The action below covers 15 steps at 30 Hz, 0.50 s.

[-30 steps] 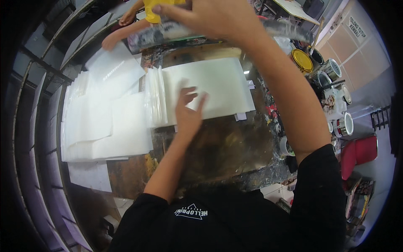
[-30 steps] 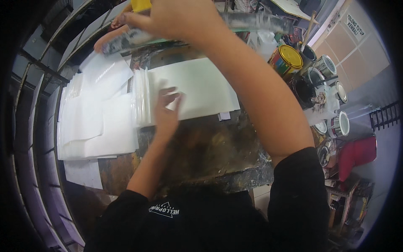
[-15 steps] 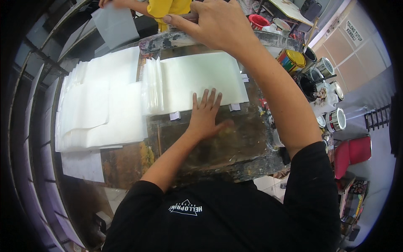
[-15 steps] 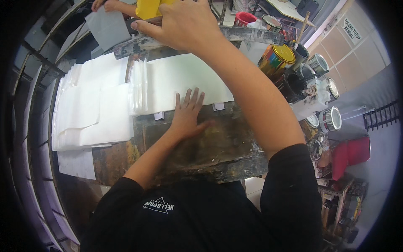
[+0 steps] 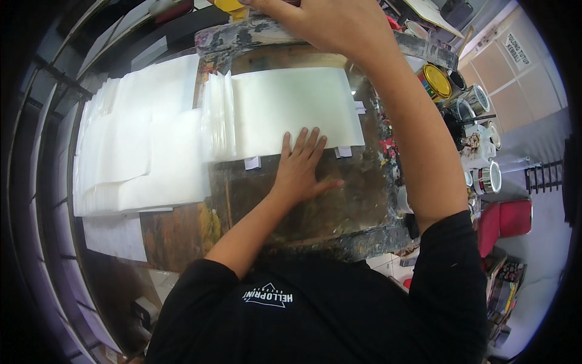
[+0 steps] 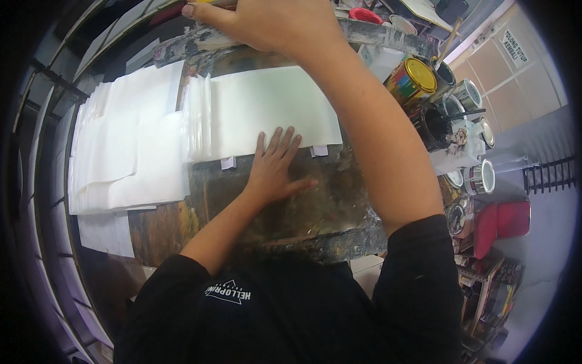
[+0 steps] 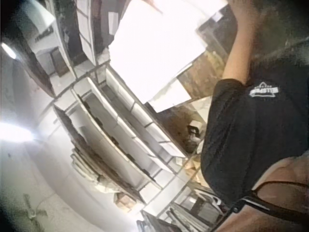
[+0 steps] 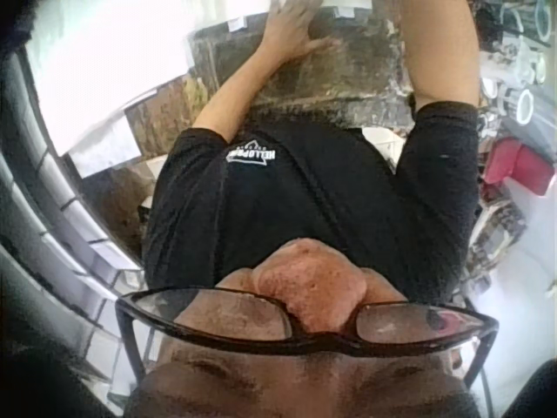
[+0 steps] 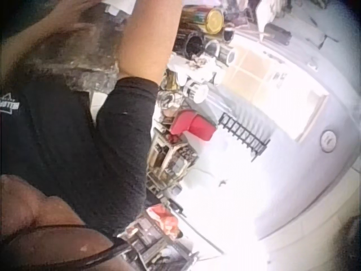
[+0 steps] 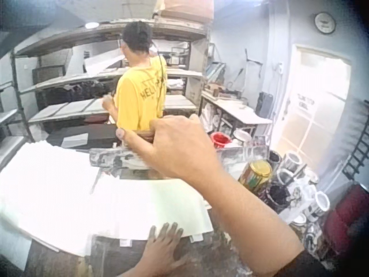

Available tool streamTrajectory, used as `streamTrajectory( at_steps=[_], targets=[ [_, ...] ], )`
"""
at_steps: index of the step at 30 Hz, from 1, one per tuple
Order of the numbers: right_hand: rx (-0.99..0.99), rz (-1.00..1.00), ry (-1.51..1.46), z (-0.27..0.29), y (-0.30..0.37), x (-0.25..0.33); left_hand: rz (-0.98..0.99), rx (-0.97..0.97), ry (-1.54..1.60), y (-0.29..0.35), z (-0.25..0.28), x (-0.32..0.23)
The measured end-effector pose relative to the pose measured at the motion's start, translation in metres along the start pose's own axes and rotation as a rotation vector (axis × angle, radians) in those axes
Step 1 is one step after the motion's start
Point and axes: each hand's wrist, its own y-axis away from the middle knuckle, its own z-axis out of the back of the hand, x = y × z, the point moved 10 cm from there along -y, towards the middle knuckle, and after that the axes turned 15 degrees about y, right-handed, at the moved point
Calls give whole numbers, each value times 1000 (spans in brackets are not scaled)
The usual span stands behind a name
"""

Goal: The person performs screen printing by placing white sheets on a table, lowering a screen, and using a squeegee to pull ink across the mesh. Printed sheets are removed and stacked while new sheets are fed into the press.

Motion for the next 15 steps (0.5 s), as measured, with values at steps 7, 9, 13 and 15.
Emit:
streamTrajectory(
  at_steps=[7, 9, 13, 15],
  targets=[
    [-91, 34, -24, -21, 39, 9, 243, -686, 1069, 17, 159, 51],
    [-54, 56, 75, -33, 69, 15, 104, -622, 1404, 9, 199, 16],
    [344, 156, 3, -92, 136, 32, 341, -533, 917, 52, 146, 57],
    [386, 161, -25, -104, 167, 45, 415, -562, 651, 82, 121, 76]
  ],
)
